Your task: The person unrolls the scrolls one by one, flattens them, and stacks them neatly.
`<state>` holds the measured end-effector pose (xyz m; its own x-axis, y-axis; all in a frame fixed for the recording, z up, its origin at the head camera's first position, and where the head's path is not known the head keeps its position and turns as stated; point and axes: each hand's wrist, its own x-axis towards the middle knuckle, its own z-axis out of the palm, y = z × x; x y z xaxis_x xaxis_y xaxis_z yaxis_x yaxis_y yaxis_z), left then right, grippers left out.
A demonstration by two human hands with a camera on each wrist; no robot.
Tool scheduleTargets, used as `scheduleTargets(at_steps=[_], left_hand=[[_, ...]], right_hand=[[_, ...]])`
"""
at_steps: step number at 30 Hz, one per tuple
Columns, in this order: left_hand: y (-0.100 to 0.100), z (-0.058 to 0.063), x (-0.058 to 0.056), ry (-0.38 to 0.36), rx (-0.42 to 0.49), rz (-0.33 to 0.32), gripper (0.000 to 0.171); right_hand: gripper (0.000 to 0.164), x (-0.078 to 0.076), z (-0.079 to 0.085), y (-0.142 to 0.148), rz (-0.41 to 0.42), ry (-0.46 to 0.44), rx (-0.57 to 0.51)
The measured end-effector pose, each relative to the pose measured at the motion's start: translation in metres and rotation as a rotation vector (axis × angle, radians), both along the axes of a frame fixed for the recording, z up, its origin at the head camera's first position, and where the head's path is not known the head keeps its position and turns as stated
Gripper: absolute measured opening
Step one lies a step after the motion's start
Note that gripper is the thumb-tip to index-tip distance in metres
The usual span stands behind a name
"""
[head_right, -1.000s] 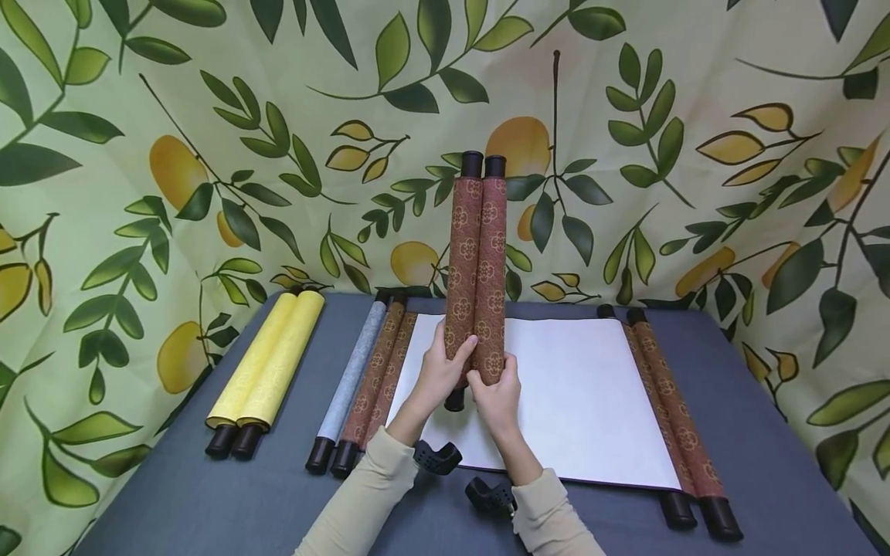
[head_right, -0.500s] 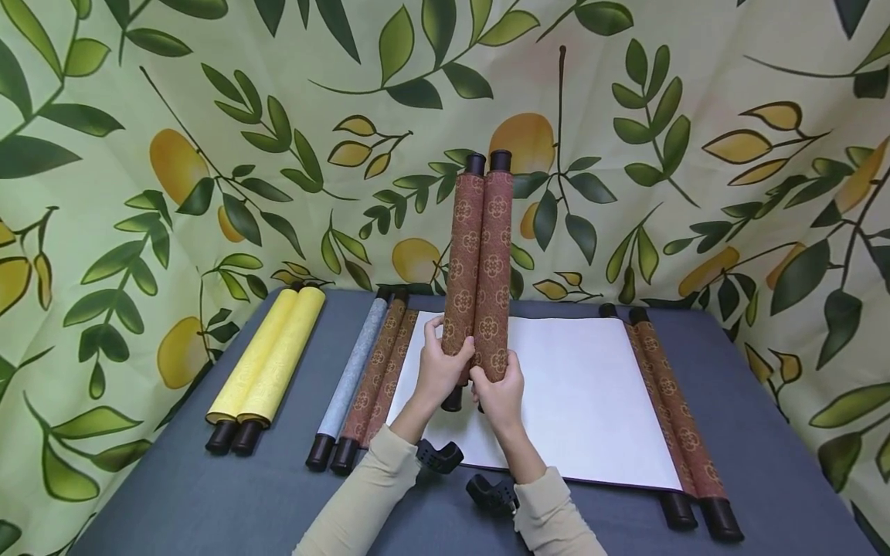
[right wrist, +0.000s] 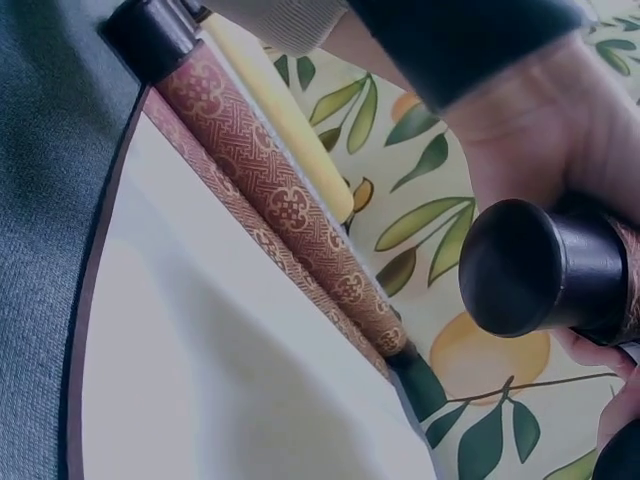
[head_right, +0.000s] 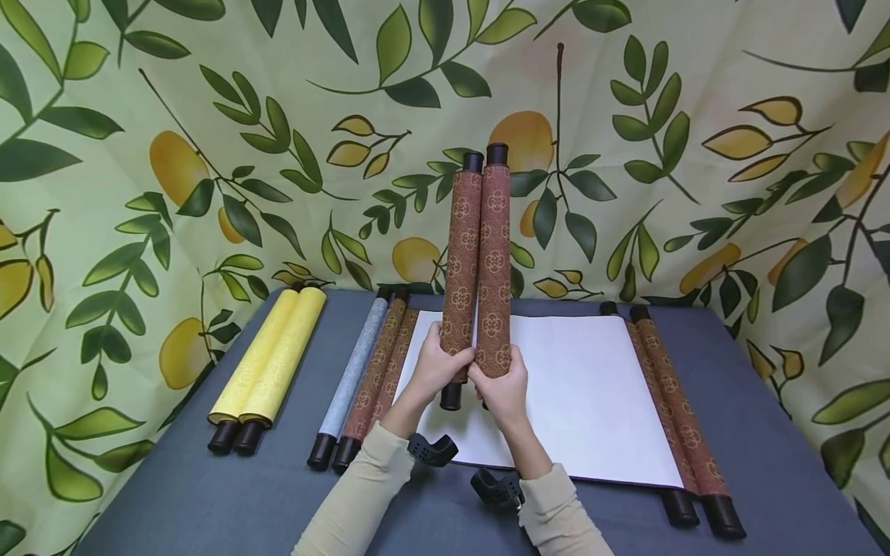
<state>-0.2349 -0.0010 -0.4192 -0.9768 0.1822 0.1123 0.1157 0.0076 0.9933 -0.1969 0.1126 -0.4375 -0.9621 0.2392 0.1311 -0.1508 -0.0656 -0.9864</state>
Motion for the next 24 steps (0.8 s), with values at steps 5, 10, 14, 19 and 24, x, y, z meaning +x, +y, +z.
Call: scheduleTargets(at_steps=[5, 10, 14, 19, 24], left_hand=[[0.002, -0.001, 0.006, 0.045, -0.033, 0.074, 0.044], [0.005, -0.001, 0.01, 0.026, -0.117, 0.124, 0.042], [0.006, 0.001, 0.012, 0.051, -0.23, 0.141, 0.045], [0.006, 0.0, 0.011, 0.14, -0.272, 0.23, 0.048], [0.006, -0.003, 0.008, 0.269, -0.252, 0.341, 0.044]], right_hand=[[0.035, -0.001, -0.001, 0.002, -0.014, 0.024, -0.016], [0.033, -0.003, -0.003, 0.008, -0.026, 0.045, -0.024], [0.032, -0.004, -0.003, 0.011, -0.029, 0.027, -0.024], [0.031, -0.004, 0.0, 0.012, 0.008, -0.04, -0.025], [0.034, -0.003, 0.006, 0.011, 0.046, -0.075, -0.007]])
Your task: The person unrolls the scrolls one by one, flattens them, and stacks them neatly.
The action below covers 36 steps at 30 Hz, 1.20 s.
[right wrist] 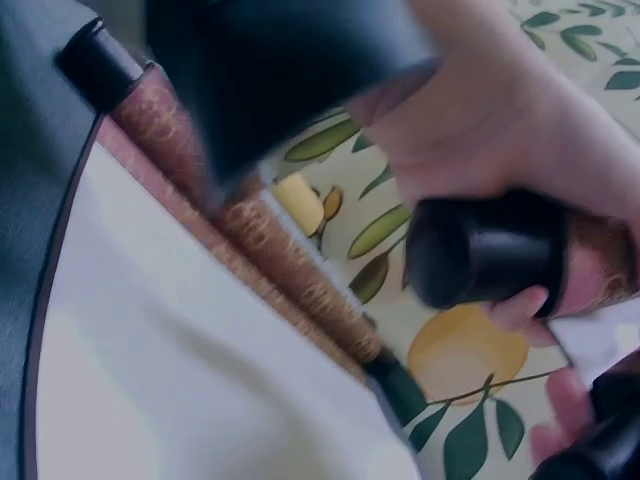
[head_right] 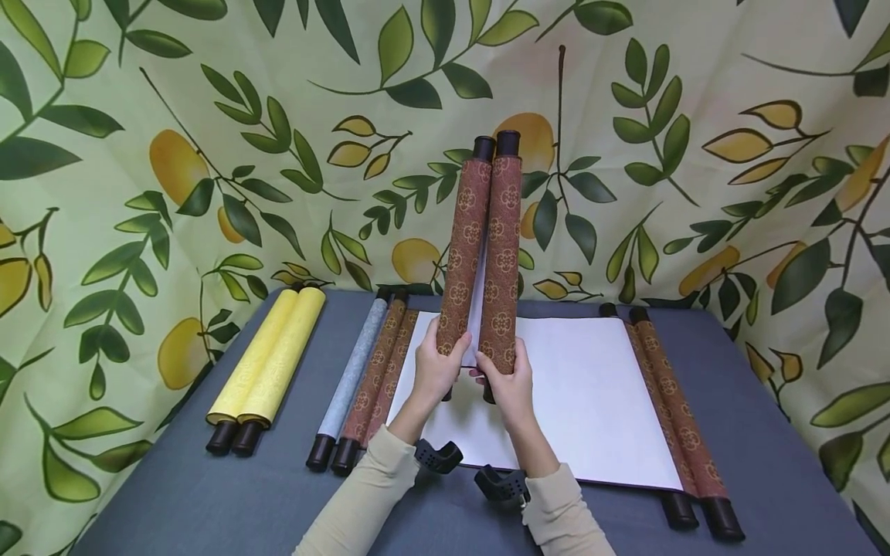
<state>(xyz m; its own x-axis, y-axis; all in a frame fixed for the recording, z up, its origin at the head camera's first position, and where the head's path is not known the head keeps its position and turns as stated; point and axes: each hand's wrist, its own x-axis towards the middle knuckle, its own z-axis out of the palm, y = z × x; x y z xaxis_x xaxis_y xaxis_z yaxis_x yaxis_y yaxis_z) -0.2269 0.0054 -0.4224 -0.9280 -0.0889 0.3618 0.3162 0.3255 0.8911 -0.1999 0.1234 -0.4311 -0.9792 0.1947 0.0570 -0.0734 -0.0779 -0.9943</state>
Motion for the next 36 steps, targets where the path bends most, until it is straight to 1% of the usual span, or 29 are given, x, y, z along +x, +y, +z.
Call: scheduleTargets(at_steps=[3, 6, 9, 12, 15, 18, 21, 24, 27, 31, 34, 36], left_hand=[[0.0008, -0.001, -0.0004, 0.073, 0.01, 0.042, 0.042], [0.0018, -0.0011, -0.0001, 0.113, 0.03, 0.069, 0.04], [0.0022, -0.001, 0.0004, 0.122, 0.048, 0.08, 0.038], [0.002, -0.0015, 0.0005, 0.126, 0.059, 0.091, 0.037], [0.0022, -0.0029, 0.0004, 0.131, 0.055, 0.108, 0.036], [0.004, -0.0042, 0.0015, 0.131, 0.037, 0.122, 0.037], [0.0065, -0.0052, 0.0033, 0.116, 0.023, 0.132, 0.039], [0.008, -0.0054, 0.0046, 0.106, 0.039, 0.14, 0.041], [0.008, -0.0059, 0.0043, 0.096, 0.064, 0.144, 0.04], [0.0068, -0.0062, 0.0028, 0.077, 0.102, 0.12, 0.039], [0.0055, -0.0049, 0.0011, 0.07, 0.117, 0.092, 0.044], [0.005, -0.0038, 0.0001, 0.073, 0.117, 0.076, 0.048]], right_hand=[[0.035, 0.001, 0.0036, -0.0001, -0.012, 0.012, 0.005], [0.035, 0.001, 0.0047, -0.0002, -0.034, 0.045, 0.024], [0.034, 0.001, 0.0029, 0.0, -0.062, 0.09, 0.06], [0.033, 0.0009, 0.0002, 0.0001, -0.084, 0.129, 0.073], [0.03, 0.0004, -0.0019, 0.0001, -0.097, 0.157, 0.055], [0.026, 0.0001, -0.0026, 0.0002, -0.109, 0.167, 0.029], [0.025, -0.0002, -0.0027, 0.0014, -0.13, 0.156, 0.01], [0.025, -0.0008, -0.0027, 0.0032, -0.153, 0.145, -0.011], [0.027, -0.0014, -0.0028, 0.0046, -0.156, 0.126, -0.035], [0.034, -0.0015, -0.0026, 0.0062, -0.137, 0.086, -0.038], [0.043, -0.0018, -0.0019, 0.0078, -0.126, 0.056, -0.015], [0.044, -0.002, -0.001, 0.0087, -0.124, 0.044, -0.008]])
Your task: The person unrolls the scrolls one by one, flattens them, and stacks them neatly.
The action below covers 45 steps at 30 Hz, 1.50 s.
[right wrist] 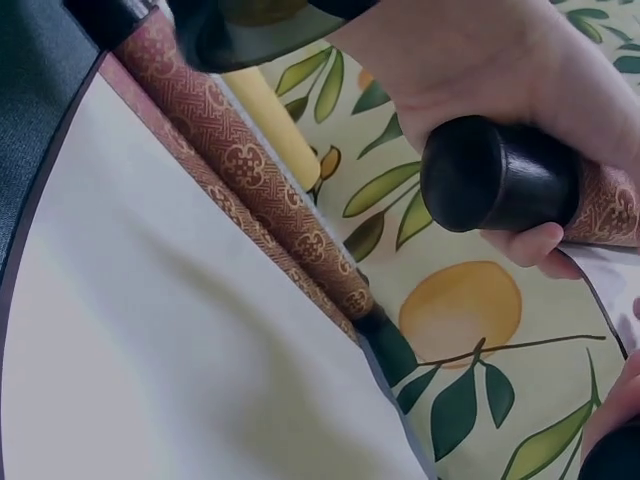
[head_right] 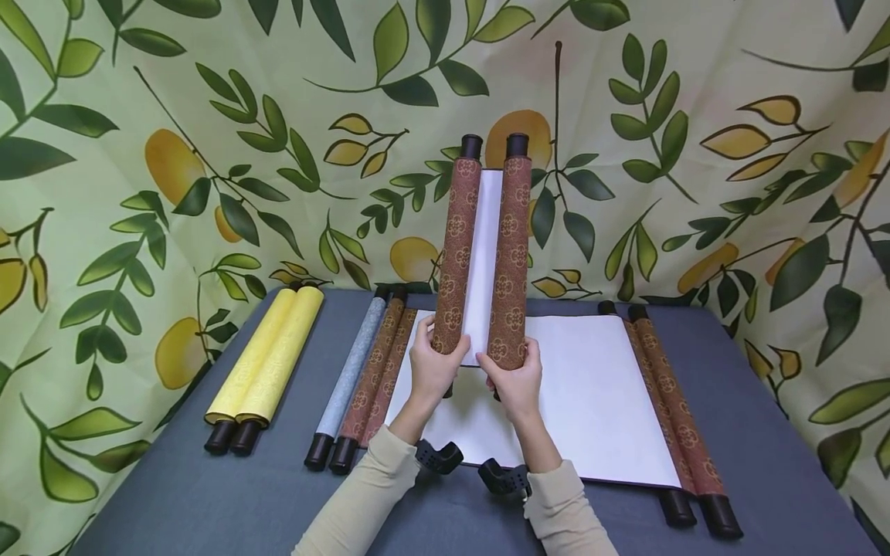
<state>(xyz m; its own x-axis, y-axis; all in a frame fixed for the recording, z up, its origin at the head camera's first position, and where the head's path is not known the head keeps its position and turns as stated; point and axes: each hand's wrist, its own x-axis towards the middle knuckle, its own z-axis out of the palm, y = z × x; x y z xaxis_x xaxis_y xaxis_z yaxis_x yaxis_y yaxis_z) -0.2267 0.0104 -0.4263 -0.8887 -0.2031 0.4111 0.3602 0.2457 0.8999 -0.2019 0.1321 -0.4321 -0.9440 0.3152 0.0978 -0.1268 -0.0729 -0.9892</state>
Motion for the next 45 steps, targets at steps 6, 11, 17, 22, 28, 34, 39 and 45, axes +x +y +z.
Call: scheduleTargets(at_steps=[6, 11, 17, 22, 28, 34, 39, 45], left_hand=[[-0.002, 0.002, -0.002, 0.009, 0.003, -0.042, 0.049], [-0.007, 0.003, -0.004, 0.021, 0.0, -0.084, 0.045], [-0.014, 0.005, -0.006, -0.048, -0.027, -0.105, 0.044], [-0.017, 0.005, -0.008, -0.13, -0.043, -0.116, 0.047], [-0.014, 0.003, -0.006, -0.115, -0.114, -0.082, 0.048], [-0.011, 0.002, -0.004, -0.051, -0.105, -0.047, 0.046], [-0.012, 0.003, -0.006, 0.007, -0.06, -0.028, 0.042], [-0.013, 0.003, -0.007, -0.002, 0.009, -0.032, 0.045]], right_hand=[[0.033, -0.001, 0.0, 0.002, 0.005, 0.023, -0.041], [0.028, 0.0, 0.001, 0.003, 0.019, 0.035, -0.052], [0.038, 0.001, 0.007, 0.009, 0.046, -0.06, 0.075], [0.044, -0.001, 0.01, 0.013, 0.058, -0.139, 0.108], [0.035, -0.003, 0.001, 0.008, 0.009, -0.044, 0.063], [0.031, -0.004, -0.008, 0.007, -0.064, 0.067, 0.081], [0.027, -0.004, -0.008, 0.008, -0.087, 0.062, 0.057], [0.024, -0.003, -0.004, 0.011, -0.08, 0.066, 0.029]])
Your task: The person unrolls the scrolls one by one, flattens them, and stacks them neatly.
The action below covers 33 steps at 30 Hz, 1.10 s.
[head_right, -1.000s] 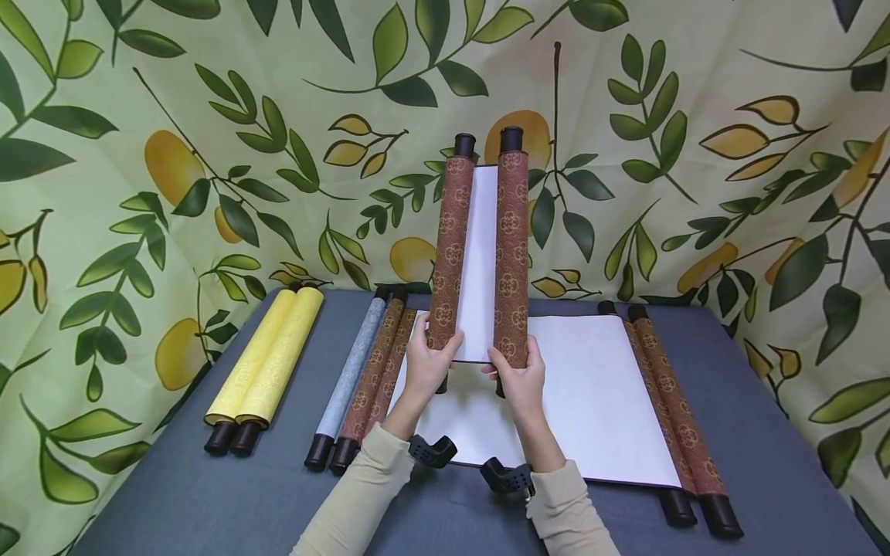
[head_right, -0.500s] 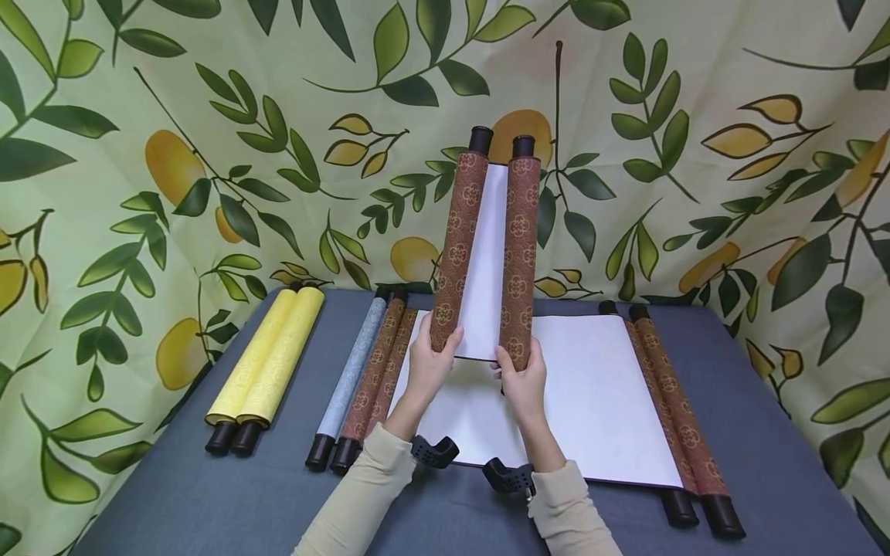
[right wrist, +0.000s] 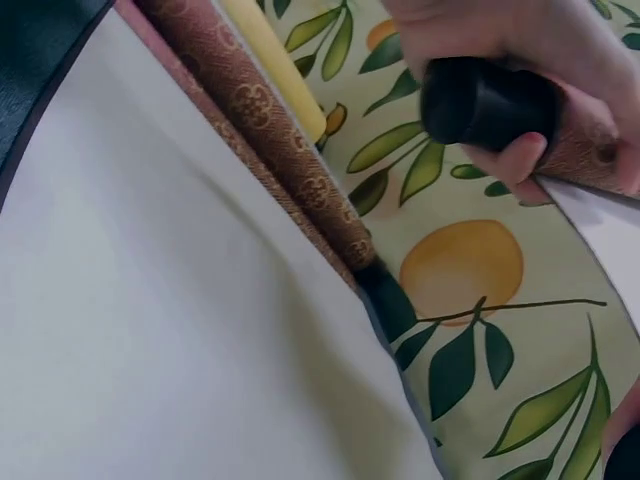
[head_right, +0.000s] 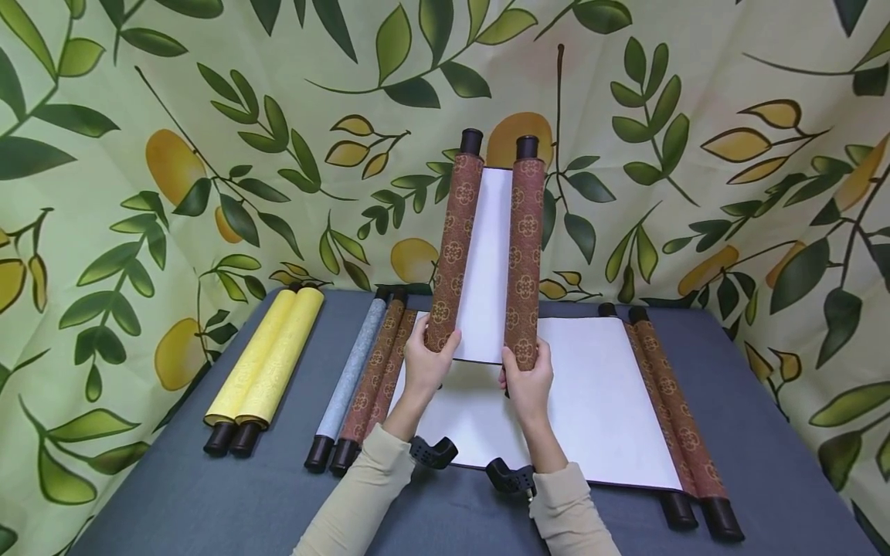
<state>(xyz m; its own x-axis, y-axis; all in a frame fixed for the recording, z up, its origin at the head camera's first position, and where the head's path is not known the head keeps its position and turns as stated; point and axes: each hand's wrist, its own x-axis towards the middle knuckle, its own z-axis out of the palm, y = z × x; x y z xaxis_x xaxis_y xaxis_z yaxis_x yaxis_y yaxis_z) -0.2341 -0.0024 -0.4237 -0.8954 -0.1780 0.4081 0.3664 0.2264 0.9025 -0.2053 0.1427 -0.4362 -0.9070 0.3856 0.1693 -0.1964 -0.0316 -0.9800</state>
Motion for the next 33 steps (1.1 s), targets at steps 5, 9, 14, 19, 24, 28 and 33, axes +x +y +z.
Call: scheduleTargets(at_steps=[5, 9, 14, 19, 24, 28, 33], left_hand=[[-0.001, -0.001, -0.002, -0.08, 0.042, -0.014, 0.057], [-0.004, -0.002, -0.004, -0.151, 0.08, -0.044, 0.06], [-0.005, -0.003, -0.005, -0.186, 0.111, -0.087, 0.053], [-0.005, -0.002, -0.003, -0.141, 0.114, -0.119, 0.043], [-0.008, -0.001, -0.003, -0.168, 0.002, -0.127, 0.041], [-0.011, 0.004, -0.001, -0.221, -0.09, -0.127, 0.046], [-0.011, 0.002, -0.004, -0.169, -0.059, -0.08, 0.046]], right_hand=[[0.029, 0.002, 0.004, 0.002, 0.004, -0.019, -0.015], [0.038, 0.001, 0.005, 0.003, 0.0, -0.064, 0.023], [0.037, 0.0, 0.005, 0.006, 0.002, -0.096, 0.057], [0.028, 0.001, 0.008, 0.009, 0.007, -0.079, 0.028], [0.027, 0.0, 0.008, 0.011, -0.006, -0.062, -0.004], [0.026, -0.002, 0.006, 0.013, 0.0, -0.074, -0.029], [0.027, -0.002, 0.004, 0.016, 0.034, -0.098, -0.021]])
